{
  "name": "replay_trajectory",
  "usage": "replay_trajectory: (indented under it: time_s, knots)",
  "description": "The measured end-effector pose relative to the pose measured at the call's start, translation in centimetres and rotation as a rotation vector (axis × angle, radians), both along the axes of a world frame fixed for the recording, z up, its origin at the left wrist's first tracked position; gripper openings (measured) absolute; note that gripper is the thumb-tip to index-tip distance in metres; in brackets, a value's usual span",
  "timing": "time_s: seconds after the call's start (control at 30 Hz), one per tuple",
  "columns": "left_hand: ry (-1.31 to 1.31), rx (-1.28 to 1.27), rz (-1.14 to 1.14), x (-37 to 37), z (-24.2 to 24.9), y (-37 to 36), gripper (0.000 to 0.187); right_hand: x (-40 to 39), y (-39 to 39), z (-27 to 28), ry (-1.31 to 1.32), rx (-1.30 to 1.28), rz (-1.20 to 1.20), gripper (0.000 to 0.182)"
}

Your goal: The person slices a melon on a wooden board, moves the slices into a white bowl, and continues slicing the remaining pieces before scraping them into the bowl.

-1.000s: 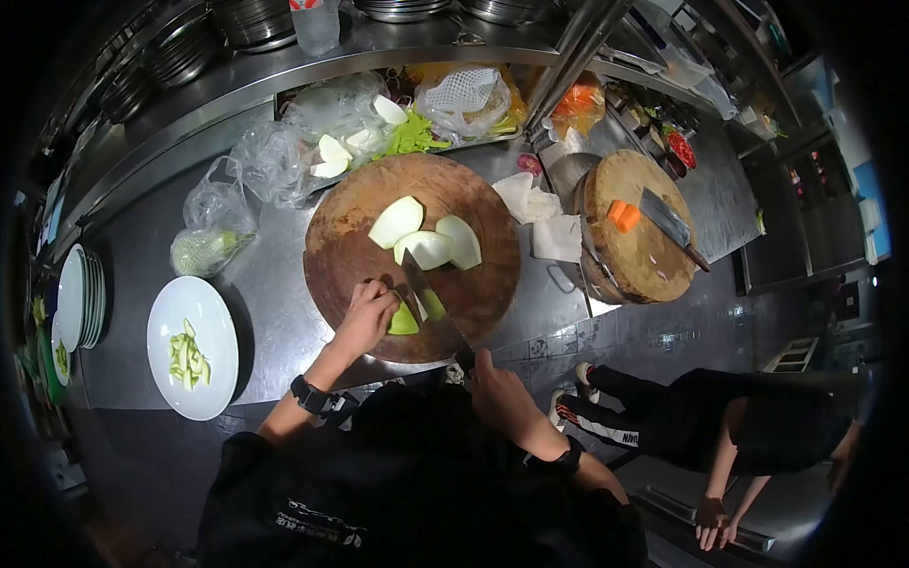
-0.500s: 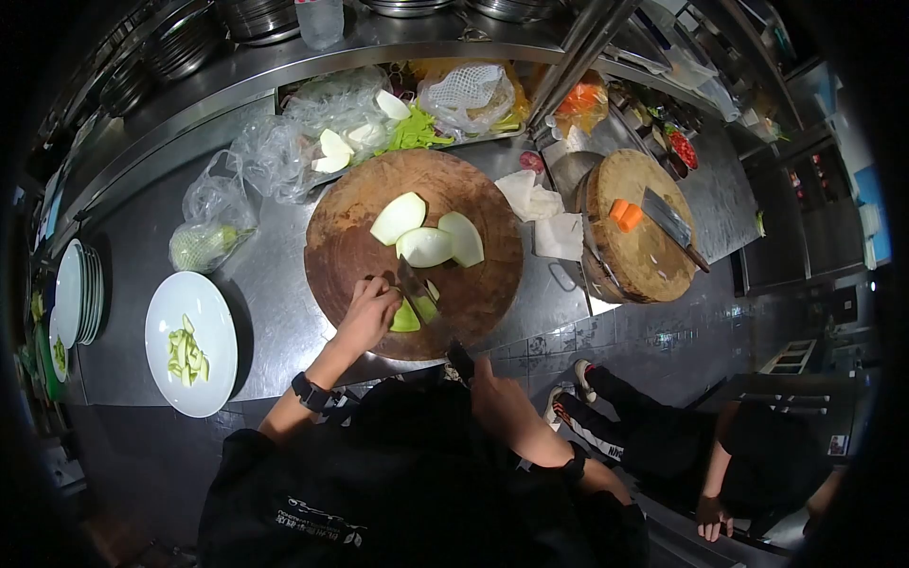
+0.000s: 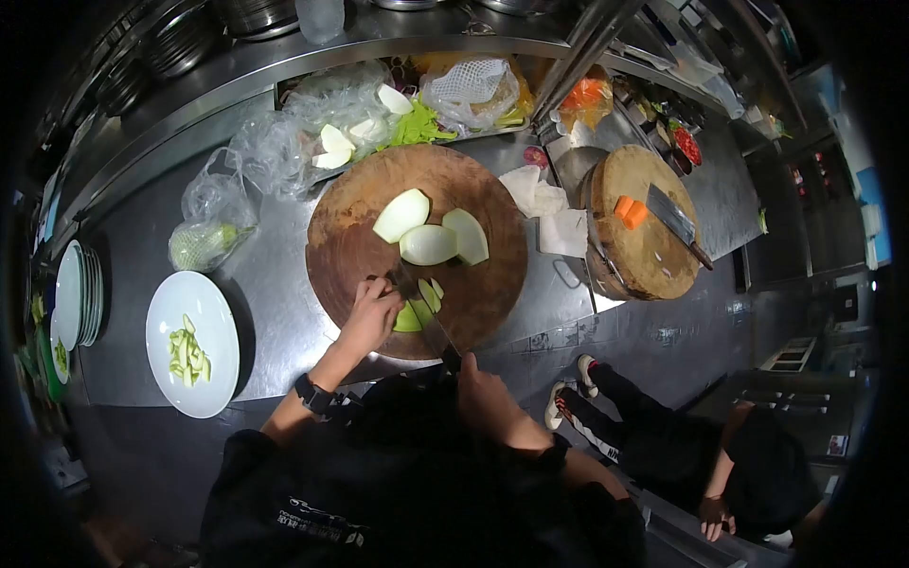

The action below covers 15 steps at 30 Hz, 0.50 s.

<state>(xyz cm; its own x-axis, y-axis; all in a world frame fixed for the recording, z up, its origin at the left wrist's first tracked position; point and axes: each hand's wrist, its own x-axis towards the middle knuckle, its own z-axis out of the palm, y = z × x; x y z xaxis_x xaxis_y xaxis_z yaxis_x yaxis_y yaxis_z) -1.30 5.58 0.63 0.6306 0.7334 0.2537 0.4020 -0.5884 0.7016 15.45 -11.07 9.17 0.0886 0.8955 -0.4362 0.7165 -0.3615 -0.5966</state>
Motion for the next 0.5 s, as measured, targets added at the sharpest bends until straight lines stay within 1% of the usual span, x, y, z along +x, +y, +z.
replay_trajectory:
  time_s: [0.1,0.17,0.23,0.3,0.37,0.43,0.5]
  knots:
    - [-0.039,-0.007,0.0,-0.1,0.0,0.1,0.01,0.5,0.8,3.1,-0.019,-0.033,0.016,0.015]
    - [-0.041,-0.001,-0.005,-0.1,-0.1,0.1,0.01,-0.3,0.3,4.1,-0.045,-0.055,0.023,0.015]
    - [-0.045,-0.001,0.0,-0.1,-0.1,0.1,0.009,-1.0,0.5,3.5,-0.073,-0.081,0.04,0.015]
    - [-0.033,0.015,-0.003,-0.2,0.0,0.1,0.01,-1.4,1.1,1.0,0.031,0.016,-0.023,0.014]
    - [-0.017,0.001,-0.004,-0.3,-0.1,0.4,0.009,-1.1,1.1,-0.5,0.02,0.048,-0.026,0.014]
    - [-0.005,-0.016,-0.018,-0.4,-0.4,0.2,0.01,-0.9,1.0,0.6,0.006,0.077,-0.042,0.013]
    - [-0.048,-0.039,-0.004,-0.5,-0.3,0.3,0.01,-0.4,1.3,2.9,0.028,0.028,0.015,0.014]
